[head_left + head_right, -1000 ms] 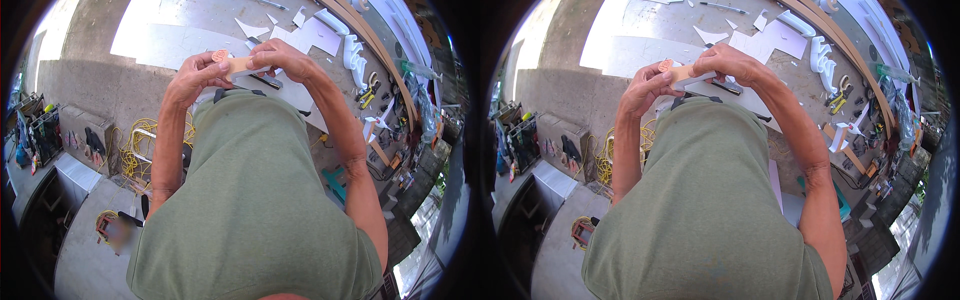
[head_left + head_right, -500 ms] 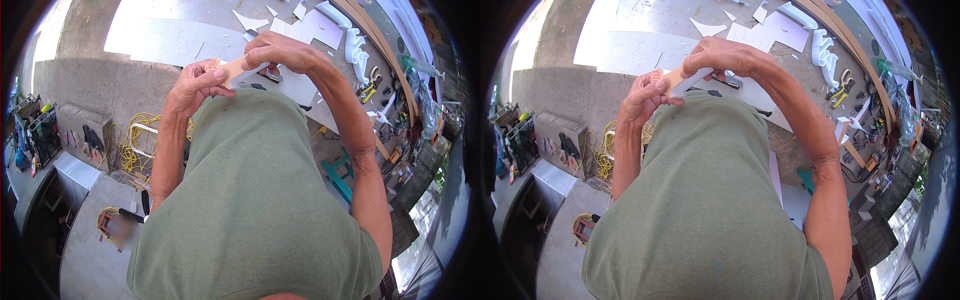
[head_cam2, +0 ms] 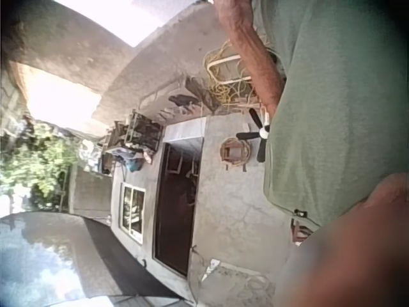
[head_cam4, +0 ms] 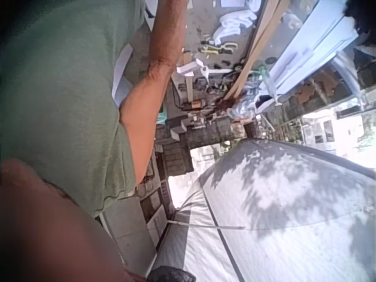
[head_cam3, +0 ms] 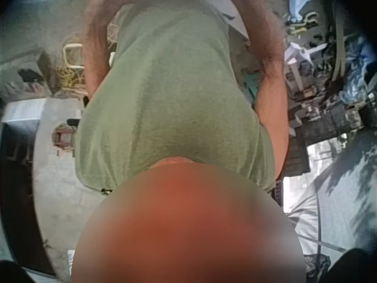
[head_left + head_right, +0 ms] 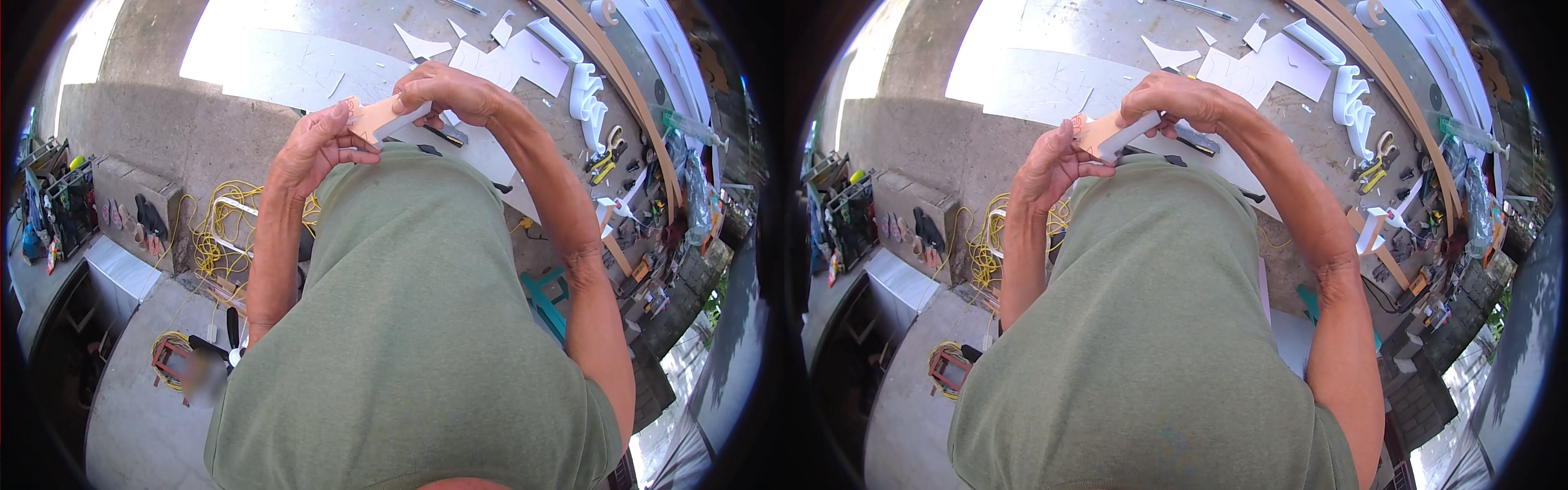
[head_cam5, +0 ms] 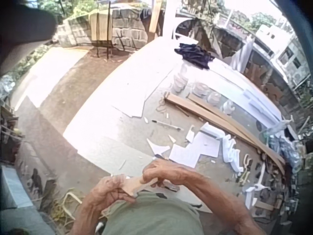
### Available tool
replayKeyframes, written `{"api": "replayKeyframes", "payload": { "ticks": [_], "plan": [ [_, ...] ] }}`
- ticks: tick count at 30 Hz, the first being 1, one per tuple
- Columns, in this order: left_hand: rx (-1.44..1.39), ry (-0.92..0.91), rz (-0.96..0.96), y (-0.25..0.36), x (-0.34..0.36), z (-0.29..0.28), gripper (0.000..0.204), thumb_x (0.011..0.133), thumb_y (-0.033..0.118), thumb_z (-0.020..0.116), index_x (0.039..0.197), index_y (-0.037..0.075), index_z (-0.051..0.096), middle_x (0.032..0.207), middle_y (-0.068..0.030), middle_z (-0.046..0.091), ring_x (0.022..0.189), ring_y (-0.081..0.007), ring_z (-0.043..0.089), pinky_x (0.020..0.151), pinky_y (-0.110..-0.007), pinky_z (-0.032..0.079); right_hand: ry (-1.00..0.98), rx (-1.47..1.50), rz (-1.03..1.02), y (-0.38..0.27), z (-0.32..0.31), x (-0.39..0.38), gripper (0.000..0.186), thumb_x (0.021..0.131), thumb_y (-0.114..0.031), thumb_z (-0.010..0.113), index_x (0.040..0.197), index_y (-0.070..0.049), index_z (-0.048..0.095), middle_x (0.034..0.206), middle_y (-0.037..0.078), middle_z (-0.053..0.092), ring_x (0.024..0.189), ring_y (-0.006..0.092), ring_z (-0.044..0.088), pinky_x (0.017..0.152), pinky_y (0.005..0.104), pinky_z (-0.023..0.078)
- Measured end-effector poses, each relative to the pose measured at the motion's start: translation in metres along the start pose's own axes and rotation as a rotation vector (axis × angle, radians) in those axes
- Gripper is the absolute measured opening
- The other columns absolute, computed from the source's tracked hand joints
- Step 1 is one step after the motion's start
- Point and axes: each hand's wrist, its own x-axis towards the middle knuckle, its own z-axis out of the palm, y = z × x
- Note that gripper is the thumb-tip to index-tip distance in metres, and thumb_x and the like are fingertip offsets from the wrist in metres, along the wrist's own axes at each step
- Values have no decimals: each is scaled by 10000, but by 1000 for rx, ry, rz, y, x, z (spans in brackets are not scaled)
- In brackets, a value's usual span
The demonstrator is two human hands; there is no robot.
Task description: Cutting and assembling foam or vinyl sign components using a utility knife.
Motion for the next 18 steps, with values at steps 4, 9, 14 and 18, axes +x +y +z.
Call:
{"api": "replayKeyframes", "payload": {
  "ticks": [4, 9, 14, 18],
  "plan": [
    [-125, -22, 52, 3, 0, -3, 522, 989, 363, 602, 1216, -106, 569, 1062, -226, 671, 898, -276, 701, 802, -400, 626, 11, 383, 28, 14, -4, 5, 350, 750, -304, 706, 887, 16, 672, 776, 94, 613, 653, 166, 574, 492, 295, 401],
    [-45, -52, 170, -6, 1, -5, 448, 1003, 249, 586, 1278, -101, 538, 1069, -213, 675, 912, -262, 703, 791, -382, 630, -32, 605, 11, 19, -5, 3, 380, 762, -290, 696, 931, 49, 658, 783, 126, 616, 651, 192, 564, 502, 313, 409],
    [-121, -93, 252, -14, 2, -3, 408, 980, 135, 609, 1314, -84, 529, 1098, -195, 678, 930, -248, 704, 784, -373, 631, -86, 681, -90, 23, -4, -1, 471, 779, -299, 696, 1027, 100, 660, 801, 143, 622, 653, 199, 562, 509, 316, 421],
    [-115, -79, 280, -12, 1, 3, 394, 974, 128, 617, 1304, -75, 544, 1107, -184, 682, 950, -235, 700, 774, -367, 630, -82, 664, -134, 24, -1, -6, 503, 789, -316, 685, 1065, 103, 664, 794, 134, 624, 658, 188, 560, 519, 306, 428]
  ]
}}
